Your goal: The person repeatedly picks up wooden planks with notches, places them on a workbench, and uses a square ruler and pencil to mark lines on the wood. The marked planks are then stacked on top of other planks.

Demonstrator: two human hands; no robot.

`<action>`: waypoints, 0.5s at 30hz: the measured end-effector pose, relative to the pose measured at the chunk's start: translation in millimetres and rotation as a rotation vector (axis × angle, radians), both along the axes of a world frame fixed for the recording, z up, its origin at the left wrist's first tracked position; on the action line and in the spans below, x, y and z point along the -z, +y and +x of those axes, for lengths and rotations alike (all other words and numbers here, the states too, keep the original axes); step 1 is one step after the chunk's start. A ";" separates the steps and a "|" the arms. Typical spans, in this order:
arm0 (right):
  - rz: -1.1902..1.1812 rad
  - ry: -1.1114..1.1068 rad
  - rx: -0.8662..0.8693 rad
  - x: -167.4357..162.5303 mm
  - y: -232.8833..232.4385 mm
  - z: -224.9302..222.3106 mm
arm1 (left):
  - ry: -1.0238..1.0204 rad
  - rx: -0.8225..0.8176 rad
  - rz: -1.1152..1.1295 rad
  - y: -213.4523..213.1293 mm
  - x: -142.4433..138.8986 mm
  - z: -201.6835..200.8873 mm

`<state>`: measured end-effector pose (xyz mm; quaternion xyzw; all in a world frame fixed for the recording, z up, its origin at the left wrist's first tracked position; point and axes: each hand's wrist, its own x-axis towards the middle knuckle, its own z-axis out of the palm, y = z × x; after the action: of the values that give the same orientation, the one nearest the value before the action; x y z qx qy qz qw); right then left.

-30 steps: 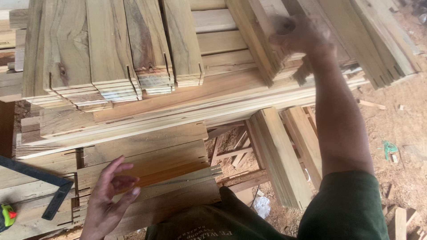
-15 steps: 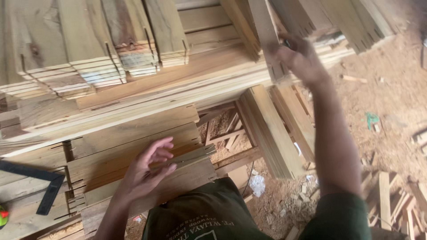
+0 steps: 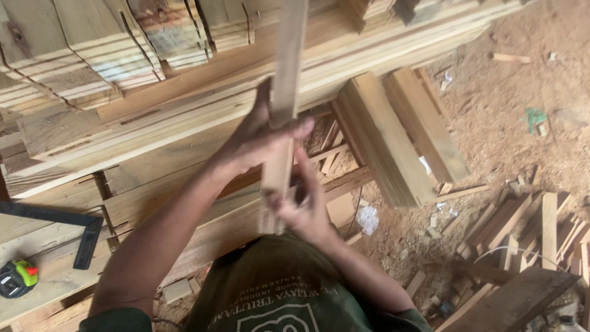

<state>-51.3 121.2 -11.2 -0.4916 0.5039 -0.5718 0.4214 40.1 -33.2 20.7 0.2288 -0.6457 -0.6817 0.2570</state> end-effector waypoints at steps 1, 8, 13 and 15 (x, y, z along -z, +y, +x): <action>-0.053 0.028 -0.026 5.8 1.8 12.6 | -0.075 -0.110 0.006 1.5 -5.2 -0.4; -0.304 0.555 -0.046 54.2 14.1 4.0 | -0.560 0.162 -0.142 -8.2 -11.3 105.2; -0.233 0.571 0.340 104.5 -1.8 -71.0 | -0.914 0.436 -0.221 -24.0 35.0 141.4; -0.214 0.634 0.311 121.1 3.6 -80.8 | -0.991 0.459 -0.174 -21.7 55.7 150.5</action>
<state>-132.0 124.8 -132.3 -0.6030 0.6155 -0.4979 0.0986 190.6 -55.0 -35.0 0.3534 -0.7766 -0.4751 -0.2149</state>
